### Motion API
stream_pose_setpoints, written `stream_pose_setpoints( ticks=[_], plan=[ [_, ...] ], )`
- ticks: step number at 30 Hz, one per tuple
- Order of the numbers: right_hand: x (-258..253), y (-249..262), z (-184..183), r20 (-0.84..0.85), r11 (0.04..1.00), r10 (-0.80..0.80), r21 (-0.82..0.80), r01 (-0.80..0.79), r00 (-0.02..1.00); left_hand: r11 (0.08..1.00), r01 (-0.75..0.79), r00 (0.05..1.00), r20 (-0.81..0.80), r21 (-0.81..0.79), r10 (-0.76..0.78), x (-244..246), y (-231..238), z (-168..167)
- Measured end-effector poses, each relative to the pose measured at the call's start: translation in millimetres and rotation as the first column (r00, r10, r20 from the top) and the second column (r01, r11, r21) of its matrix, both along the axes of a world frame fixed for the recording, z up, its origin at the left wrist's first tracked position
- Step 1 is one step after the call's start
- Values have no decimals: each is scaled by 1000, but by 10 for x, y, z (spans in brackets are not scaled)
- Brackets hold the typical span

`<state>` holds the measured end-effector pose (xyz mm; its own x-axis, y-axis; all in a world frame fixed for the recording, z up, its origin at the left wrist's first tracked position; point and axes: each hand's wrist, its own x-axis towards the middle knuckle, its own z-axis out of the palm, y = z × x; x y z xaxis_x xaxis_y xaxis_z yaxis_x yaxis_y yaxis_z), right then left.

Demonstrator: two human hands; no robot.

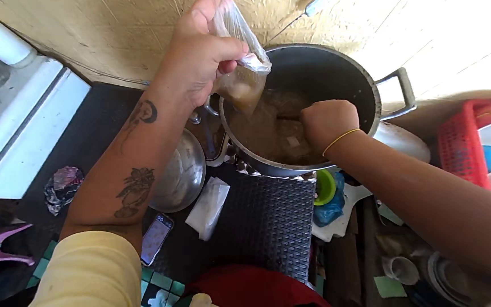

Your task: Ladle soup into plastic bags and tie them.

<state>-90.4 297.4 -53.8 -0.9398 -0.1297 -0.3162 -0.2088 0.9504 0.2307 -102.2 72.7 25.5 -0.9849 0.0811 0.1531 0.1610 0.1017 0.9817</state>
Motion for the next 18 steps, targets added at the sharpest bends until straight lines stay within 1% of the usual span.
stream_pose_setpoints(
  ticks=[3,8,14,18],
  plan=[
    [14,21,-6,22,998,-29,-53,30,999,1000,20,1000,-2,5,-20,-1,10,-3],
    [-99,160,-88,58,981,-79,-173,88,995,999,34,999,-15,20,-34,10,32,-7],
    [-201,378,-34,138,951,-135,-261,168,981,999,46,999,-25,7,-46,8,33,-21],
    [-216,490,18,156,925,-137,-332,182,978,999,45,999,-29,18,-45,-4,50,-49]
  ],
)
